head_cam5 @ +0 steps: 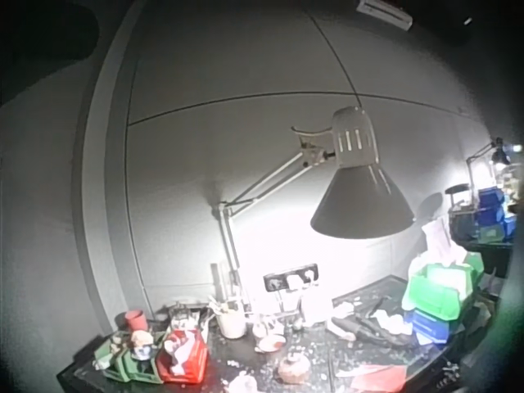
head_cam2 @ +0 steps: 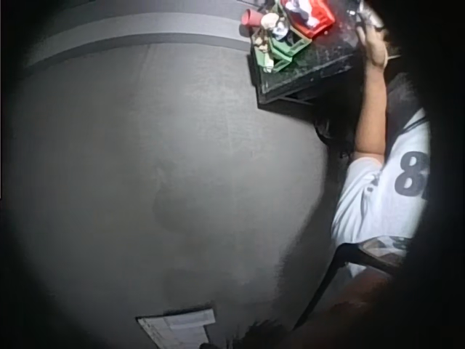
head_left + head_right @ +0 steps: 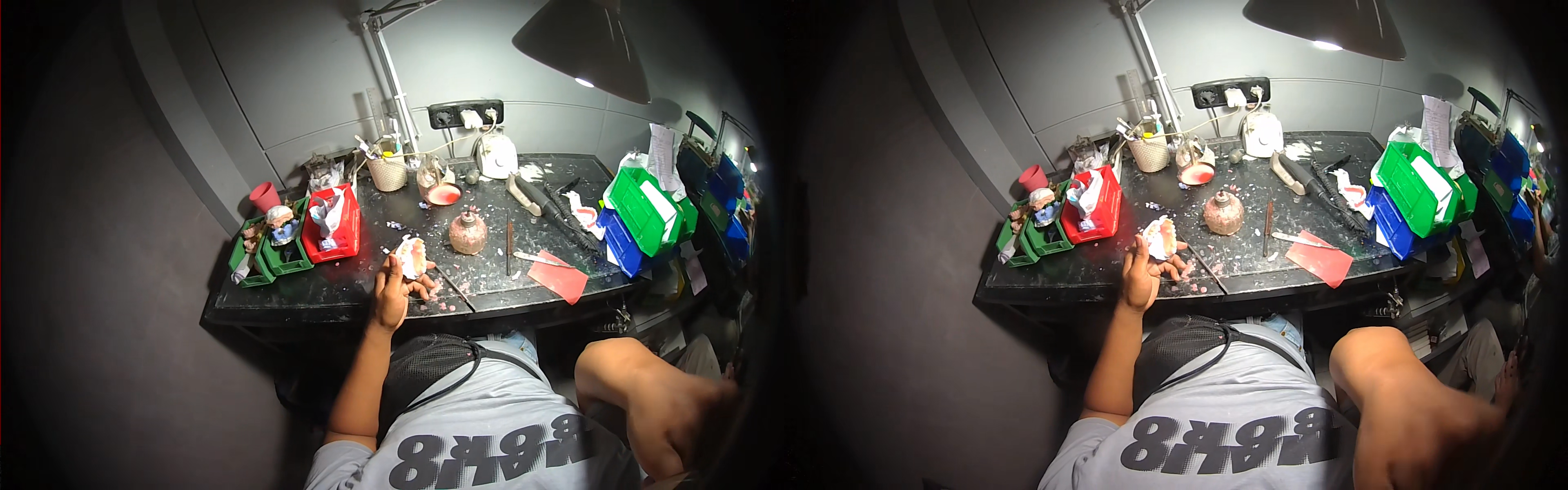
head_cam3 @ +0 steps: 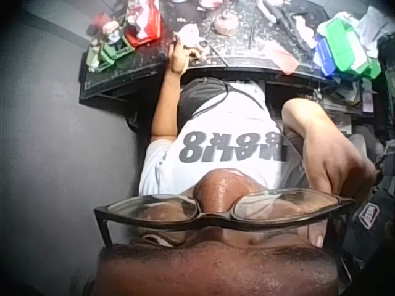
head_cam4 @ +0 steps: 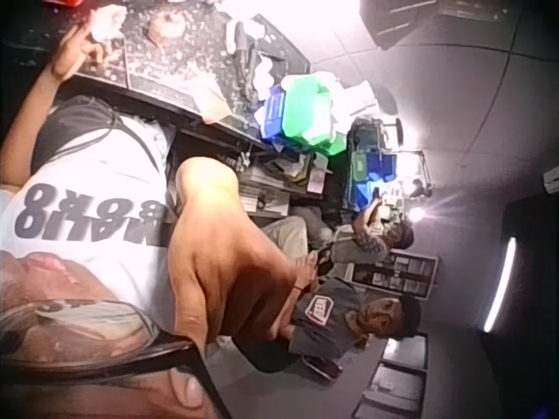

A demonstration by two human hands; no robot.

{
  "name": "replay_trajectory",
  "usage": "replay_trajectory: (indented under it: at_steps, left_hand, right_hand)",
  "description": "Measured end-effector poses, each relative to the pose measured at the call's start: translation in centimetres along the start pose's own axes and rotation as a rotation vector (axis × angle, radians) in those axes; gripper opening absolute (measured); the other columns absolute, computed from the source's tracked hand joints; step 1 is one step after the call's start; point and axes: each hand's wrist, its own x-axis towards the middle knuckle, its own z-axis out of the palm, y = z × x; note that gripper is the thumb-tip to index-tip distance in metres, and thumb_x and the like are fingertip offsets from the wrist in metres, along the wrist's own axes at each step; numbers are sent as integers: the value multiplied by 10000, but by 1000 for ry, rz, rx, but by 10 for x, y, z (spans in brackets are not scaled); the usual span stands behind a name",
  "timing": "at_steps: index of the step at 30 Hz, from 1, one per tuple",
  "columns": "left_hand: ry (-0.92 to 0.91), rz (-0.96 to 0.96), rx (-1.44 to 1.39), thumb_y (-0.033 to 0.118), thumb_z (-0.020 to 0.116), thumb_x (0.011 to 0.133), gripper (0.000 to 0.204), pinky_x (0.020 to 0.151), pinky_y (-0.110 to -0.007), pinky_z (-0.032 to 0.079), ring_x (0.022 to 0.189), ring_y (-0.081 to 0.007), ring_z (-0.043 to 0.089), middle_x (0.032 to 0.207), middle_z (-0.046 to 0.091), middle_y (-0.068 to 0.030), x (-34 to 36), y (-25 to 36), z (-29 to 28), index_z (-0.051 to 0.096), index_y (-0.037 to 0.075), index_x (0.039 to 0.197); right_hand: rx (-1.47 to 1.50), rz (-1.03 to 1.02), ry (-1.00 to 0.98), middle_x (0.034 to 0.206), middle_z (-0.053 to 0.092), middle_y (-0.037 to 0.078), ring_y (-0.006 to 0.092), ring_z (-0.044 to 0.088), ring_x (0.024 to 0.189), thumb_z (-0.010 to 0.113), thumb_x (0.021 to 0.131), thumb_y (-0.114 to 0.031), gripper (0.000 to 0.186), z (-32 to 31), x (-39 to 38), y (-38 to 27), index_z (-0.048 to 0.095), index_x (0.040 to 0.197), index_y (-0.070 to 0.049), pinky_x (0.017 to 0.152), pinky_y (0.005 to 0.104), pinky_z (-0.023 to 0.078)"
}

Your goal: The person carves wax on a dental cast using a carving tool heated over an alcohol burner. The person then heats a strip of pink wax over the burner flame and shapes it onto the dental cast by hand.

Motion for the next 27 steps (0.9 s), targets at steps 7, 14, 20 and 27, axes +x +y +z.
replay_trajectory:
  at_steps: [7,14,20,27]
  left_hand:
    - [-7,-13,-4,469,289,1059,579,590,-276,520,748,-191,658,1071,663,-200,-4,0,4,520,-16,1275]
    - [51,6,-3,494,287,1050,619,588,-289,537,757,-218,661,1075,653,-239,-8,2,-6,509,-38,1276]
    - [-11,11,8,488,288,1052,626,577,-293,535,765,-230,665,1074,653,-243,8,5,13,514,-54,1267]
    - [35,-12,-26,491,296,1050,623,579,-297,539,758,-224,662,1068,656,-238,-6,-5,-12,524,-49,1258]
  right_hand:
    - [-312,196,962,387,449,90,227,425,314,521,823,-126,447,1,-1,10,462,383,-73,619,392,539]
    - [8,264,735,520,506,185,302,500,425,602,812,-134,402,-28,-18,23,507,470,54,531,444,492]
    - [-106,303,726,538,515,186,304,526,463,608,811,-125,367,2,-11,5,511,509,60,506,424,465]
    - [-519,485,895,584,567,122,220,562,549,669,820,-243,343,-35,-38,3,554,653,34,667,381,482]
